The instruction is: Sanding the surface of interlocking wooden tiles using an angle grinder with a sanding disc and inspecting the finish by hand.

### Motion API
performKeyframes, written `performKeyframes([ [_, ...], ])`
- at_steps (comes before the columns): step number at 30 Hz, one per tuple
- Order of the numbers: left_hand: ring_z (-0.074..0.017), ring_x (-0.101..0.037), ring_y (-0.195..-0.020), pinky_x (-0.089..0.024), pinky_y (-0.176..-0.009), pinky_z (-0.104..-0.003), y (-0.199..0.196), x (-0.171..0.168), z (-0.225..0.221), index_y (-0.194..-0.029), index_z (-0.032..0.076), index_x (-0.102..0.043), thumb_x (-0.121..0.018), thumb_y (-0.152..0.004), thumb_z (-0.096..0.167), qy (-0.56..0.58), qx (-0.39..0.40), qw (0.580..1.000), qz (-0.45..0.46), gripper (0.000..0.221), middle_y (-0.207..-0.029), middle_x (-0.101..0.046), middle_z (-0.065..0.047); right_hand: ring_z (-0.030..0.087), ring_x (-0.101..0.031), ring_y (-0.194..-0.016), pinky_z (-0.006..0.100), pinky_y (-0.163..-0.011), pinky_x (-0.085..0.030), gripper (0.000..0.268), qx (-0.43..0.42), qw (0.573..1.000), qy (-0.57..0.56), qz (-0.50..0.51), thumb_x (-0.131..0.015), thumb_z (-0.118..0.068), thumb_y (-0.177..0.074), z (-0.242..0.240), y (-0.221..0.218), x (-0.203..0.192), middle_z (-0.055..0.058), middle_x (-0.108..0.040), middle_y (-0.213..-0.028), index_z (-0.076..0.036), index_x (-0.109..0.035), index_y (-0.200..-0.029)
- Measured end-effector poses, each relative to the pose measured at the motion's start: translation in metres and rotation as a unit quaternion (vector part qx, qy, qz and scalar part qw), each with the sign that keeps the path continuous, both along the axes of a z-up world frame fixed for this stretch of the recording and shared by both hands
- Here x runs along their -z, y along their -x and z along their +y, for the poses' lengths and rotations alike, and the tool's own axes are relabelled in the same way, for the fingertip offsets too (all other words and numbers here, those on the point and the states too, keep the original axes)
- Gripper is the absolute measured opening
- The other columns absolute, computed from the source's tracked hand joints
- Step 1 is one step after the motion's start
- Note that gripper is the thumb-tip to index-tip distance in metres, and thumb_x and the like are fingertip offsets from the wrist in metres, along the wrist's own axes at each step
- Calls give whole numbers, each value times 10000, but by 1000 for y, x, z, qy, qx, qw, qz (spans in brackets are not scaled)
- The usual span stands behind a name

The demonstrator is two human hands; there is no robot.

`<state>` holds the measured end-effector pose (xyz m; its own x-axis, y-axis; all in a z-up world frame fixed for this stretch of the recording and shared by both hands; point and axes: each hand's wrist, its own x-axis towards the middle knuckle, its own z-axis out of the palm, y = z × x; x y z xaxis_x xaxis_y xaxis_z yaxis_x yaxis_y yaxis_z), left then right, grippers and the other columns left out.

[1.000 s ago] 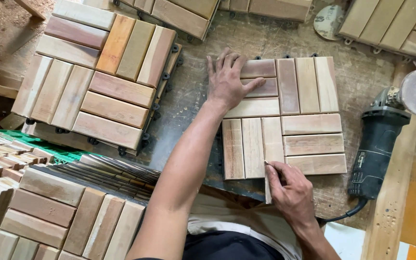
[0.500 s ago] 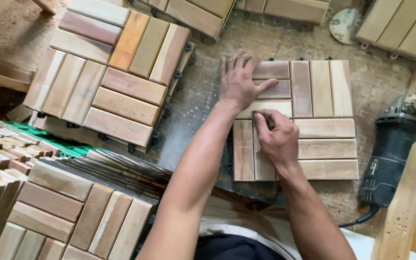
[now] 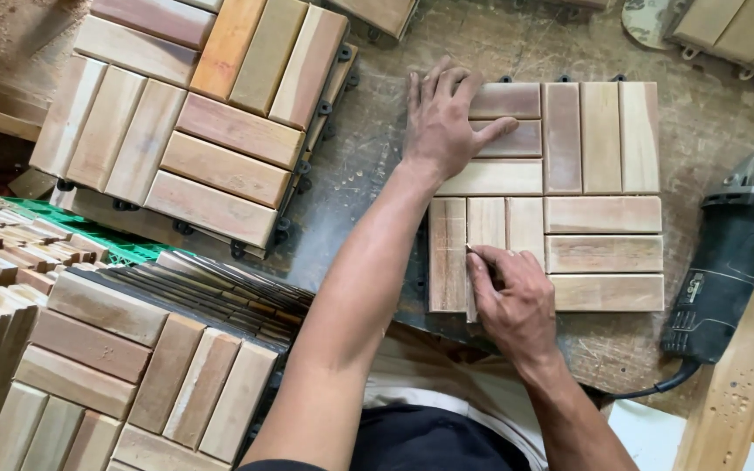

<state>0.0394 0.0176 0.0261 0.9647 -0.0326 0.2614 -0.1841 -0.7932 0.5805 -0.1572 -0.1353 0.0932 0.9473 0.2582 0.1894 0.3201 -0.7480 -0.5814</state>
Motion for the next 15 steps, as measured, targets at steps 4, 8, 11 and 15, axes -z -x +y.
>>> performKeyframes([
  [4,-318,-322,-1476,-95,-1262,-614,-1,12,-3,-1351,93,-632,-616,-838,769,-33,-13,998,-60,849,-1410,-576,-108,174,-522,-701,328,-684,-445,205,2,1000,-10,5,-651,-226,-1009,-9,31,5,37,-762,-865,-69,-741,-1105],
  [8,-311,-308,-1489,-142,-1263,-622,1,8,-2,-1337,124,-661,-605,-884,737,-56,-14,993,-101,765,-1468,-545,-128,141,-541,-720,342,-802,-286,230,36,999,27,-11,-676,-350,-975,-17,60,10,-35,-764,-831,-175,-769,-1091],
  [11,-301,-238,-1518,-104,-1272,-614,2,8,-4,-1351,131,-663,-567,-938,688,-75,-11,993,-94,700,-1549,-443,-129,135,-559,-759,335,-832,-257,231,48,998,17,-32,-695,-338,-961,-18,67,5,-45,-768,-852,-170,-778,-1097],
  [15,-253,173,-1586,111,-1291,-620,42,-3,-6,-1688,262,-145,-406,-1139,577,-139,13,987,81,684,-1719,121,-21,132,-569,-781,337,-866,-240,163,61,996,23,-56,-716,-302,-966,-10,64,-6,-67,-735,-792,-173,-792,-1031],
])
